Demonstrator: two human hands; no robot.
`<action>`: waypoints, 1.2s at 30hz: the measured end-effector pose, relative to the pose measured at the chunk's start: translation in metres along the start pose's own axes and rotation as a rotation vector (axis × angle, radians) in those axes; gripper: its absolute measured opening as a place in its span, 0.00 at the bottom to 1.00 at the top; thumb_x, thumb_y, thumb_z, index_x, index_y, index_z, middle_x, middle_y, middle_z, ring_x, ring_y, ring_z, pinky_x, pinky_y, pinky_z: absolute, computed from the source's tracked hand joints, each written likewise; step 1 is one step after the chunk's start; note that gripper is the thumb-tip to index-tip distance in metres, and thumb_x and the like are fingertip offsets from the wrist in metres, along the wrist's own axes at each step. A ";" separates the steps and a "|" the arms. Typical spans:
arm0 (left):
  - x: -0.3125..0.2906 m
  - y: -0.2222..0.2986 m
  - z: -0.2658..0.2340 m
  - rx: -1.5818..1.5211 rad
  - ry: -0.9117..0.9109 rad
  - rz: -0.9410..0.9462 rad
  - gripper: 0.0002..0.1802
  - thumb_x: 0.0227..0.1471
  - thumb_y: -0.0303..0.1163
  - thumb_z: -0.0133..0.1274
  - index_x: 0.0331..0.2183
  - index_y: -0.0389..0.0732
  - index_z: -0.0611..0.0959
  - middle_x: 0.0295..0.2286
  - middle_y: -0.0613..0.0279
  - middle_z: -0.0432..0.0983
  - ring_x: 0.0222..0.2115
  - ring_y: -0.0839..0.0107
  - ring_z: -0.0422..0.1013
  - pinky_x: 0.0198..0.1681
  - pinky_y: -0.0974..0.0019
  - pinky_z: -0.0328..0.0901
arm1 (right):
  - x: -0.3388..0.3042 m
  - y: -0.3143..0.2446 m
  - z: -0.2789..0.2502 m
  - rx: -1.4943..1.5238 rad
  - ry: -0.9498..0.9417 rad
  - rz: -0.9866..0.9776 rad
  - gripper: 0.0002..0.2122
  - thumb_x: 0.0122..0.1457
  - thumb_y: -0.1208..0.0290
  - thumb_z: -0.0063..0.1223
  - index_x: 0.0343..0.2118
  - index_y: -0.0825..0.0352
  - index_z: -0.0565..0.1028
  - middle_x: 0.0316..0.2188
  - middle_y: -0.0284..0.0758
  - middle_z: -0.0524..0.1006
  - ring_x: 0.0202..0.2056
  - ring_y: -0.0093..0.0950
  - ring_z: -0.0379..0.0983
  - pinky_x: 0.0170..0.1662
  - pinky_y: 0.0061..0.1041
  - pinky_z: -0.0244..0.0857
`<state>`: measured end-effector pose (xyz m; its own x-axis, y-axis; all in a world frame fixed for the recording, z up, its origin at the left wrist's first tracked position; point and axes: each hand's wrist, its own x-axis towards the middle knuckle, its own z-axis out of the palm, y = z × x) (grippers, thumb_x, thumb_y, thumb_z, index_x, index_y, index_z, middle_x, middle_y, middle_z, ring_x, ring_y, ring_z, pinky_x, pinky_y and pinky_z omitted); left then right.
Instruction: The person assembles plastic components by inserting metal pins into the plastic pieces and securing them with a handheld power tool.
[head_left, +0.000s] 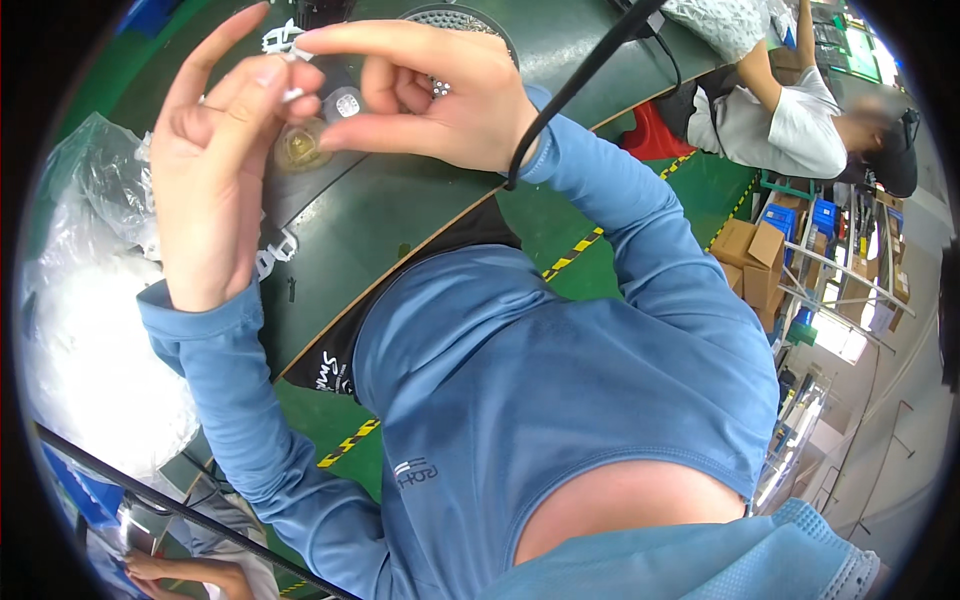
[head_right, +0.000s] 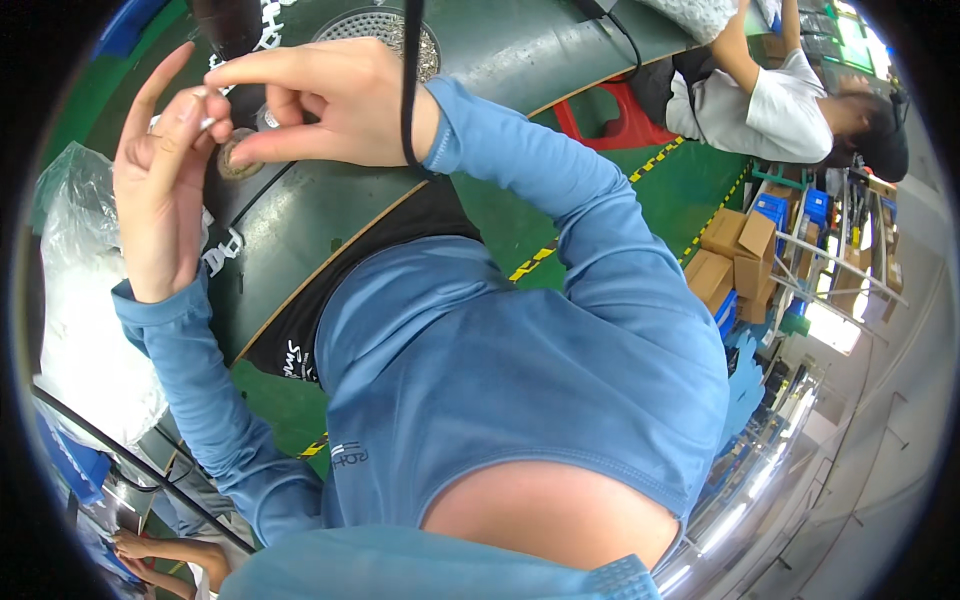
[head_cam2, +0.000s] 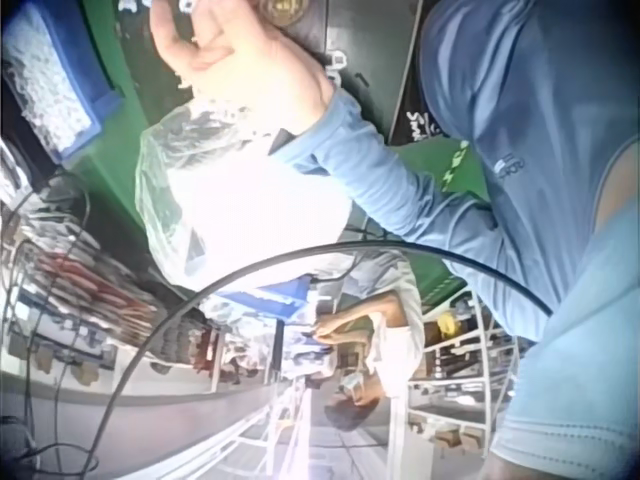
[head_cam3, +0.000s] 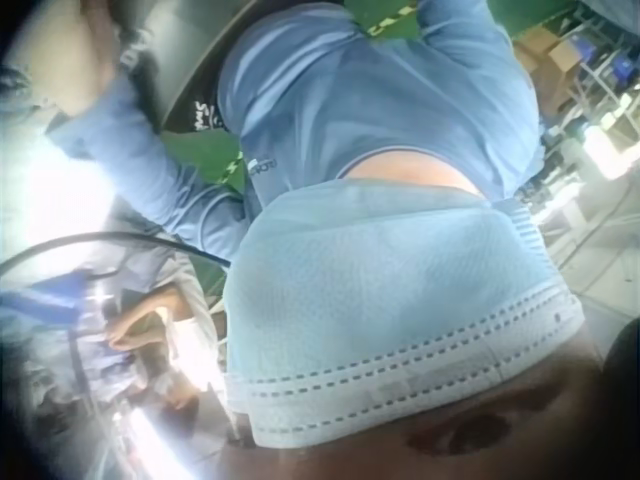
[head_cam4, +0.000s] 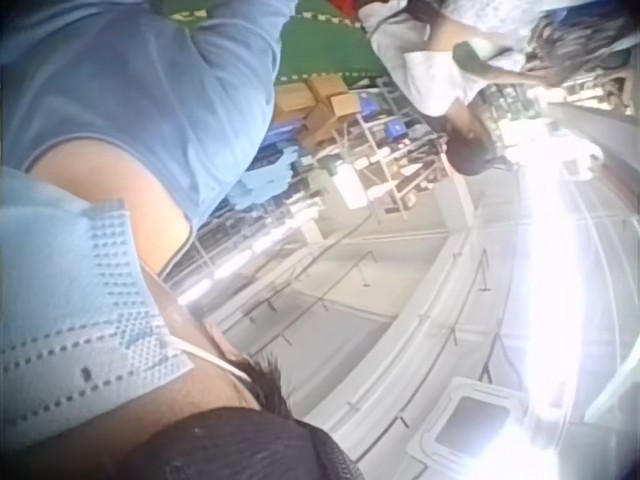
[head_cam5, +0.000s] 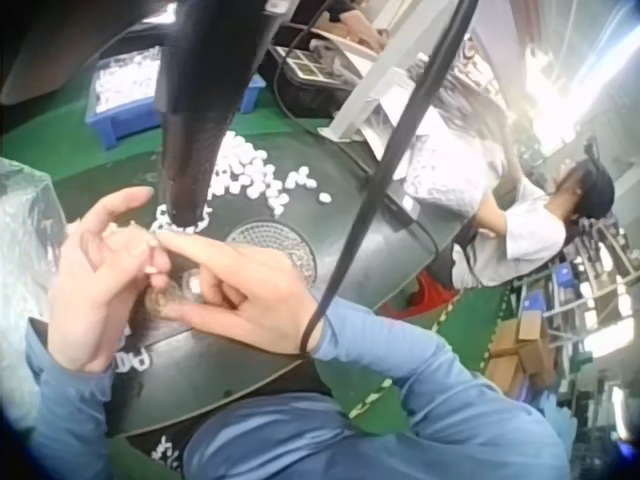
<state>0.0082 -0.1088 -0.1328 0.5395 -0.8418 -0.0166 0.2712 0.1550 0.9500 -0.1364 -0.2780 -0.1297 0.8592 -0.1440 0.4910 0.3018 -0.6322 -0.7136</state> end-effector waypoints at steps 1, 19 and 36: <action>0.000 -0.001 0.004 0.013 -0.005 -0.015 0.37 0.61 0.32 0.59 0.64 0.29 0.62 0.37 0.61 0.82 0.38 0.76 0.75 0.51 0.71 0.68 | 0.003 0.002 0.001 -0.005 0.015 -0.046 0.27 0.48 0.74 0.75 0.55 0.59 0.80 0.17 0.21 0.68 0.19 0.13 0.59 0.22 0.17 0.54; -0.026 0.032 0.011 0.524 0.132 0.643 0.34 0.52 0.24 0.63 0.58 0.24 0.70 0.56 0.39 0.70 0.54 0.57 0.70 0.57 0.63 0.66 | 0.044 -0.037 -0.023 -0.775 -0.667 0.076 0.12 0.52 0.73 0.66 0.40 0.64 0.79 0.19 0.31 0.74 0.22 0.30 0.73 0.29 0.29 0.67; -0.030 0.031 0.004 0.585 0.092 0.639 0.34 0.51 0.24 0.64 0.58 0.26 0.71 0.55 0.41 0.71 0.53 0.59 0.71 0.56 0.63 0.65 | 0.036 0.002 -0.034 -0.161 -0.521 0.012 0.12 0.51 0.71 0.68 0.36 0.67 0.78 0.19 0.36 0.77 0.23 0.36 0.77 0.29 0.34 0.68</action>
<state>-0.0026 -0.0802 -0.1014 0.5179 -0.6350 0.5732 -0.5448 0.2717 0.7933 -0.1188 -0.3100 -0.0961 0.9655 0.2189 0.1413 0.2590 -0.7476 -0.6116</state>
